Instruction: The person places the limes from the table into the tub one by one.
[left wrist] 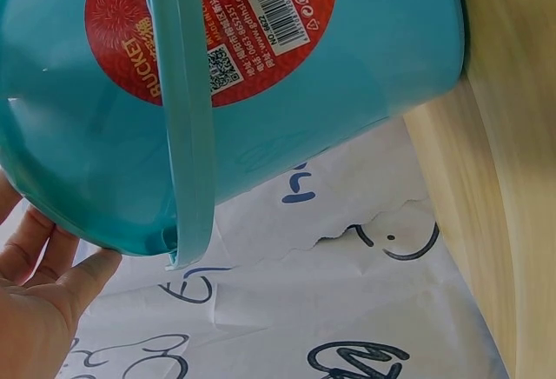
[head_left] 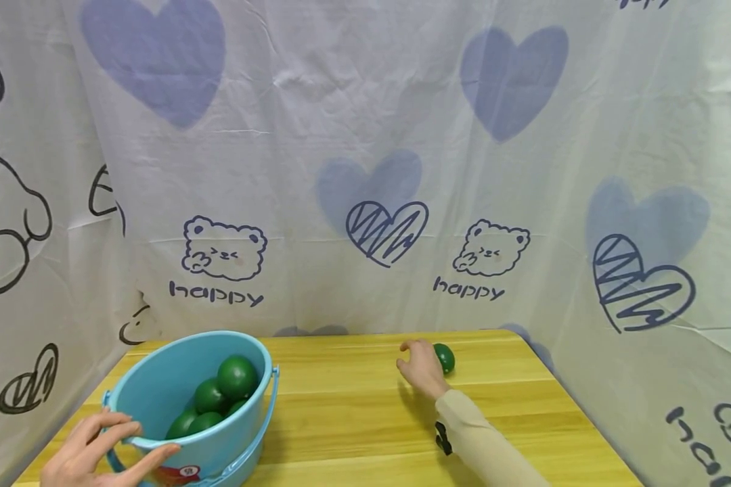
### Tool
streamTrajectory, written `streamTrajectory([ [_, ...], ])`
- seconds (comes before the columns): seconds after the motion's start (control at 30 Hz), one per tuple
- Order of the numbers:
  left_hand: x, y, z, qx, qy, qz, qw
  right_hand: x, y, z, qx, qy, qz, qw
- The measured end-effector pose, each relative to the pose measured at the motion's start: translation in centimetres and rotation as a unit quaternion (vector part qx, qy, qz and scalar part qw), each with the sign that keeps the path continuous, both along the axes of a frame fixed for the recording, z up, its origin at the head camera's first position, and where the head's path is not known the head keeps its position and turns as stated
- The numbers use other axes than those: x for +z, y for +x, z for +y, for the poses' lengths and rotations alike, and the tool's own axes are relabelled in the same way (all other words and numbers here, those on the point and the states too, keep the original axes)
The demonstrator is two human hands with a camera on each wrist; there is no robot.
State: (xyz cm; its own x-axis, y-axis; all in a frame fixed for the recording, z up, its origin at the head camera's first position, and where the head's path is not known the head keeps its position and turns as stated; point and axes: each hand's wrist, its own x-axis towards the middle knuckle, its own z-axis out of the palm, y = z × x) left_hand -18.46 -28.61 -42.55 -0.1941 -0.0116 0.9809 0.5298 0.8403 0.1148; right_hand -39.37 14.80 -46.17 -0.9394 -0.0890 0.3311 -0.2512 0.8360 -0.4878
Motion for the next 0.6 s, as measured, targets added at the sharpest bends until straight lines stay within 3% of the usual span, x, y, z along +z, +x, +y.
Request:
streamTrajectory([
  [0.07, -0.1, 0.2, 0.2, 0.005, 0.049, -0.041, 0.9979, -0.1, -0.1, 0.5, -0.013, -0.002, 0.0, 1.0],
  [0.17, -0.1, 0.3, 0.1, 0.009, 0.054, -0.053, 0.9971, -0.3, -0.4, 1.0, -0.028, -0.006, -0.006, 1.0],
  [0.3, -0.2, 0.2, 0.0, 0.004, 0.047, -0.047, 0.9978, -0.5, -0.6, 1.6, -0.042, -0.006, -0.004, 0.999],
  [0.5, -0.2, 0.1, 0.0, -0.003, 0.073, -0.044, 0.9963, -0.8, -1.0, 2.6, -0.065, -0.006, 0.004, 0.998],
  [0.6, -0.2, 0.1, -0.1, -0.001, 0.049, -0.034, 0.9982, -1.0, -1.2, 3.2, -0.075, -0.011, -0.006, 0.997],
])
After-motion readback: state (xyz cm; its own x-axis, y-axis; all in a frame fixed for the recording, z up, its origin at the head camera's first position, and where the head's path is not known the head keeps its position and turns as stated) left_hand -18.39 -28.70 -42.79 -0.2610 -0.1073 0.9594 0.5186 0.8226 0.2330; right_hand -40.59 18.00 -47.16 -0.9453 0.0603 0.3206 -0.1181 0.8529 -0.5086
